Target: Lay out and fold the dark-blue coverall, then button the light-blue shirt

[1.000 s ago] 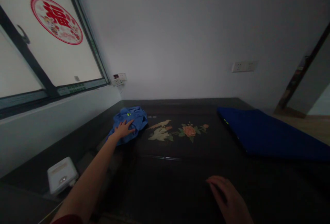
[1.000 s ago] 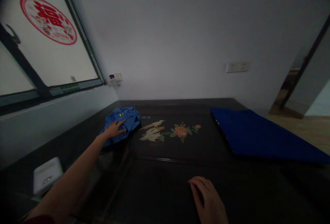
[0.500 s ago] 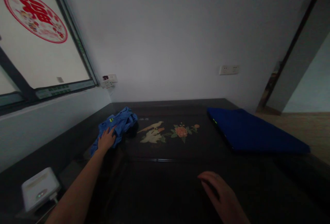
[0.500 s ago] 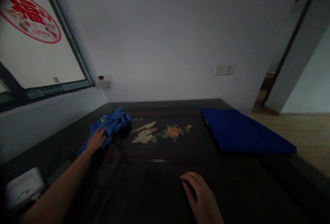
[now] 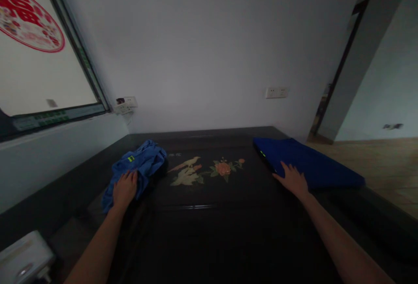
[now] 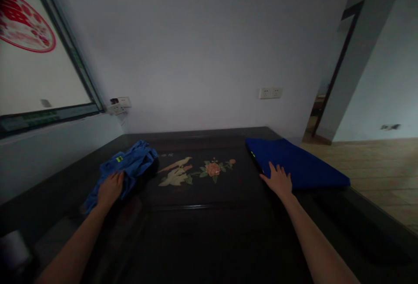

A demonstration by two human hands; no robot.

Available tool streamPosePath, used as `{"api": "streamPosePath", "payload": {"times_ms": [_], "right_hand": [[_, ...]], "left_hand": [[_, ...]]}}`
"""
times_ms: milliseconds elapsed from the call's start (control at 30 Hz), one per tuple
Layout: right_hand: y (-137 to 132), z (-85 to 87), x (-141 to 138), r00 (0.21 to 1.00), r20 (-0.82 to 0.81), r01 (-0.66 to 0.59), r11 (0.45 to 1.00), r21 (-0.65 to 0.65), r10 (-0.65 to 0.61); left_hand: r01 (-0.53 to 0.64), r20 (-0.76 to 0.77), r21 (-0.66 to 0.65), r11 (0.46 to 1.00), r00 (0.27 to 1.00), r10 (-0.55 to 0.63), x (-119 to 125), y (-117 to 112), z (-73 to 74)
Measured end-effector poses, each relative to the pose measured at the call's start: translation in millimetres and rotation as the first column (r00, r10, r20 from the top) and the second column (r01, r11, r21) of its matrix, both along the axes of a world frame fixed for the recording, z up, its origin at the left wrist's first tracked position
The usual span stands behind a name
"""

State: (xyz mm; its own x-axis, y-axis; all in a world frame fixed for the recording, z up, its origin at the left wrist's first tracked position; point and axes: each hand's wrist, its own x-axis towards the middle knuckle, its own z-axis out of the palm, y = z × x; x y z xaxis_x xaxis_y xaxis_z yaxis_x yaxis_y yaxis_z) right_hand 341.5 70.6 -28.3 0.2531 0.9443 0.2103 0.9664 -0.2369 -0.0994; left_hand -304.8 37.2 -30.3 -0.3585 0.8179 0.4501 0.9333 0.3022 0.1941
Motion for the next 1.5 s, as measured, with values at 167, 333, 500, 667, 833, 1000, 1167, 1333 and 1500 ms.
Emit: {"api": "streamPosePath", "payload": {"times_ms": [167, 333, 500, 667, 833, 1000, 1167, 1333, 1500], "right_hand": [[0, -10.1, 7, 0.999, -0.029, -0.035, 0.999, 0.038, 0.037], [0, -3.1, 10, 0.979, -0.175, -0.092, 0.991, 0.096, 0.108], [-8, 9.2, -25, 0.902, -0.346, -0.198, 0.959, 0.205, 0.26], [-49, 36.3, -114, 0.668, -0.449, -0.523, 0.804, 0.284, 0.594], [-117, 61.7, -172, 0.421, -0.365, -0.833, 0.513, 0.207, 0.83], [-156, 56.3, -194, 0.055, -0.277, -0.993, 0.082, 0.086, 0.959], [-170, 59.9, -194, 0.004, -0.231, -0.995, 0.027, 0.097, 0.973], [-195, 71.0, -163, 0.449, -0.332, -0.891, 0.445, -0.094, 0.829], [-197, 53.5, -154, 0.511, -0.414, -0.858, 0.48, -0.185, 0.753]], "left_hand": [[0.042, -0.136, 0.188, 0.981, 0.991, -0.017, 30, -12, 21.3], [0.288, -0.249, 0.233, 0.929, 0.941, -0.23, 62, -9, 31.3], [0.532, -0.146, 0.124, 0.838, 0.845, -0.514, 95, 0, 22.5], [0.645, 0.078, 0.135, 0.752, 0.75, -0.657, 127, 1, 12.2], [0.598, 0.334, 0.154, 0.787, 0.718, -0.611, 137, 3, -1.4], [0.613, 0.442, 0.05, 0.789, 0.694, -0.568, 138, 2, -4.9], [0.544, 0.3, -0.046, 0.838, 0.808, -0.508, 139, -1, -3.3], [0.575, 0.32, -0.068, 0.815, 0.787, -0.528, 143, -4, -0.4], [0.607, 0.362, -0.044, 0.794, 0.75, -0.554, 156, -9, 6.5]]}}
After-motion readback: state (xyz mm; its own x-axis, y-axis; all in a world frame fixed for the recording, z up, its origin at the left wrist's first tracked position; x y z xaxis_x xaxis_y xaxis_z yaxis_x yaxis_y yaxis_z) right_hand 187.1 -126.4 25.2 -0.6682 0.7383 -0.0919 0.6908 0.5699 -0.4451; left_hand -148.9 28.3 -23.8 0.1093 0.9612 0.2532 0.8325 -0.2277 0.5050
